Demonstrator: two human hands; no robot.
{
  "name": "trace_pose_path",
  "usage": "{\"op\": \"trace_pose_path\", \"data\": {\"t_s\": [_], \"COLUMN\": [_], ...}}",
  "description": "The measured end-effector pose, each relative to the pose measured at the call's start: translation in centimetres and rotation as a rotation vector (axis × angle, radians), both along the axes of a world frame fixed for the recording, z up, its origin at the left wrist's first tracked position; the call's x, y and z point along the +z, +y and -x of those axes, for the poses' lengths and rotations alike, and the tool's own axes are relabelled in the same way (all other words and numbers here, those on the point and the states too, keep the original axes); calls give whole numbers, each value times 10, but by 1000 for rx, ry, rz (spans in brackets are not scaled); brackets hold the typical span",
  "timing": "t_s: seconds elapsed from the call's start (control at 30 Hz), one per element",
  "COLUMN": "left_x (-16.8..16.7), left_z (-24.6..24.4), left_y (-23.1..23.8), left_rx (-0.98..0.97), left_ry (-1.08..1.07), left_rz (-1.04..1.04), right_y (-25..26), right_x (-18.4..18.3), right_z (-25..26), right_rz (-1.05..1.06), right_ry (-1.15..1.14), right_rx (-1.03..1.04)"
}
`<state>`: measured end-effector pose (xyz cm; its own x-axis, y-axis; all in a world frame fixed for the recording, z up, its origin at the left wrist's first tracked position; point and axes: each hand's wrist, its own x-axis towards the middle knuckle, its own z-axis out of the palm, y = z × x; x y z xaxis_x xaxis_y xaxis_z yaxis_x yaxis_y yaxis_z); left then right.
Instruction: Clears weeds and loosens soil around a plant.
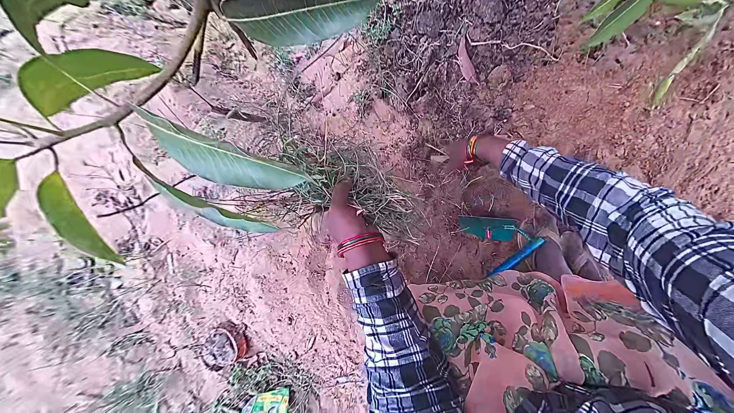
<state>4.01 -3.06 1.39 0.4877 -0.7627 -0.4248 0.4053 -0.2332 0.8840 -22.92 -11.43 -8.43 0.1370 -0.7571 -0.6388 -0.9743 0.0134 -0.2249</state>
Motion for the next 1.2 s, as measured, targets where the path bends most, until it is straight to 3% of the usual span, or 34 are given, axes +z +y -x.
{"op": "trace_pose_path", "data": {"t_s": [0.07, 0.13, 0.23, 0.4, 0.5, 0.6, 0.7, 0.87, 0.97, 1.1, 1.2], "left_x": [3, 4, 2, -1, 3, 3, 5, 6, 13, 22, 31], "left_z": [7, 18, 29, 17, 9, 10, 18, 25, -5, -63, -80], "left_y": [0, 0, 3, 7, 2, 0, 1, 5, 8, 10, 18], "left_rx": [-8, -25, -79, -124, -66, -61, -81, -112, -51, 129, 215], "left_ry": [6, -21, -76, -69, -20, -27, -62, -40, -70, -161, -188], "left_rz": [-8, -19, -62, -45, -21, -25, -58, -10, 35, 111, 125], "right_y": [-18, -16, -9, 5, -4, -1, 28, 97, 121, 129, 122], "right_x": [38, 49, 15, -29, -18, 16, 37, -1, -30, -33, -46], "right_z": [-8, -26, -61, -104, -79, -37, -8, -5, -10, -23, -21], "right_rz": [-1, 76, 89, 12, 61, 187, 120, -62, -45, -30, -44], "right_ry": [-30, -31, -69, 63, 10, -165, -48, 144, 205, 260, 240], "right_rx": [-100, -73, 35, -73, -60, -245, -153, 128, 90, 48, 12]}}
